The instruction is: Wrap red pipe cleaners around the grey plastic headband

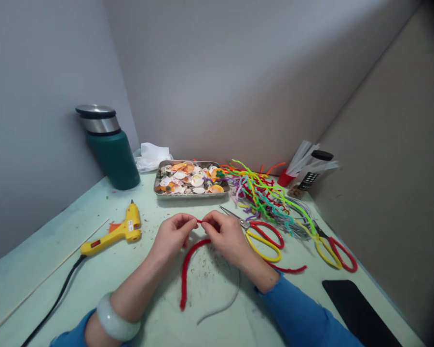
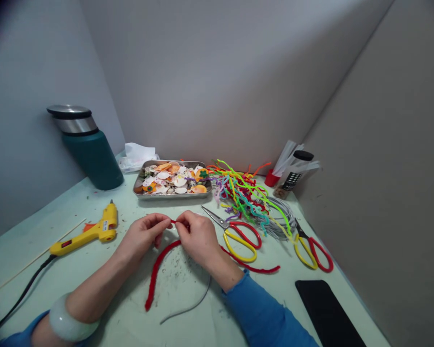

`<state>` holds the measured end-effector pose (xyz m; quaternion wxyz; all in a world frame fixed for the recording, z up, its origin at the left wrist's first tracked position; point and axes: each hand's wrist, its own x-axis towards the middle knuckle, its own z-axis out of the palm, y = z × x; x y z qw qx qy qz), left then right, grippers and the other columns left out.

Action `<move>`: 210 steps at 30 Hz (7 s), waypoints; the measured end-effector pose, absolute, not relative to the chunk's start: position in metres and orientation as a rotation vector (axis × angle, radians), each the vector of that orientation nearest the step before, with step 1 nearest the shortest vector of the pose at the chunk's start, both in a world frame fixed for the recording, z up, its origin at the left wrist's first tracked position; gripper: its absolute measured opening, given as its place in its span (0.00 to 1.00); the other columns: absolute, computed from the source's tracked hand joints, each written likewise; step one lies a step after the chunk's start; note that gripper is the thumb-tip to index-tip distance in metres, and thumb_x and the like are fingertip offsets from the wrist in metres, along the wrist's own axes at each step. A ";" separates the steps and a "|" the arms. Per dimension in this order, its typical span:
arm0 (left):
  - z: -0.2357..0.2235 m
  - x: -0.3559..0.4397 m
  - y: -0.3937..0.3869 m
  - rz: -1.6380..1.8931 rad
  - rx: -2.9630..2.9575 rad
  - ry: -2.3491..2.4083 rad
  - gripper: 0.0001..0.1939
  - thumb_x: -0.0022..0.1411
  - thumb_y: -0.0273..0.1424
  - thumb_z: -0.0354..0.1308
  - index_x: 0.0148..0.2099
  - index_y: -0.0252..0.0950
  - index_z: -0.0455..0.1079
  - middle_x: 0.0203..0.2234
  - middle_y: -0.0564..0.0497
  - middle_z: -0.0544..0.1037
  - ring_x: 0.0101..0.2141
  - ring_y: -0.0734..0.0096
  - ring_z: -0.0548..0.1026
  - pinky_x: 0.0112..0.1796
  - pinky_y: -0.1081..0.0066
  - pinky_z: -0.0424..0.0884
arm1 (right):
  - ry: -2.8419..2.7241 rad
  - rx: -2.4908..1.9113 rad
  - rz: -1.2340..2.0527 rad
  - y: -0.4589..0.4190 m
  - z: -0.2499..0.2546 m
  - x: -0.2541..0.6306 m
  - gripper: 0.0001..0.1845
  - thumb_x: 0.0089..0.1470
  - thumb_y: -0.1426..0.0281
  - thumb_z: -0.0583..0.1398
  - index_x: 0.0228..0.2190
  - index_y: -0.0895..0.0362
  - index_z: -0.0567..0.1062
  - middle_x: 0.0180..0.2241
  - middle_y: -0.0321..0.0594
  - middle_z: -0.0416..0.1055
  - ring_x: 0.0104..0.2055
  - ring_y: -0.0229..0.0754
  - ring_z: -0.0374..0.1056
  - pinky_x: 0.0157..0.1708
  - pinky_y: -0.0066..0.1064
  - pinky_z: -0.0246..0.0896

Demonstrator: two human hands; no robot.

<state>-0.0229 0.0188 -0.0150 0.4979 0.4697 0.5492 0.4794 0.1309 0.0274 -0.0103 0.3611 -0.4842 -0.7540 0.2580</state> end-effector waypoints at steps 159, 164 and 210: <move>0.000 -0.026 0.011 0.885 0.716 0.766 0.14 0.58 0.34 0.59 0.26 0.34 0.58 0.16 0.62 0.55 0.15 0.87 0.43 0.15 0.80 0.37 | -1.723 -0.805 1.195 0.032 -0.015 0.142 0.08 0.54 0.65 0.60 0.31 0.57 0.69 0.24 0.32 0.67 0.22 0.32 0.60 0.22 0.24 0.56; 0.000 -0.025 0.013 0.889 0.729 0.768 0.14 0.58 0.34 0.59 0.26 0.34 0.58 0.17 0.62 0.54 0.15 0.87 0.43 0.15 0.80 0.38 | -1.725 -0.832 1.133 0.033 -0.018 0.139 0.09 0.54 0.64 0.59 0.31 0.57 0.70 0.23 0.32 0.66 0.23 0.33 0.62 0.24 0.25 0.57; -0.003 -0.028 0.020 1.118 0.702 0.997 0.17 0.47 0.36 0.66 0.25 0.34 0.60 0.14 0.63 0.54 0.14 0.88 0.46 0.14 0.81 0.39 | -1.429 -1.159 0.744 0.044 -0.001 0.150 0.11 0.55 0.63 0.57 0.30 0.57 0.74 0.28 0.39 0.72 0.28 0.38 0.67 0.28 0.29 0.61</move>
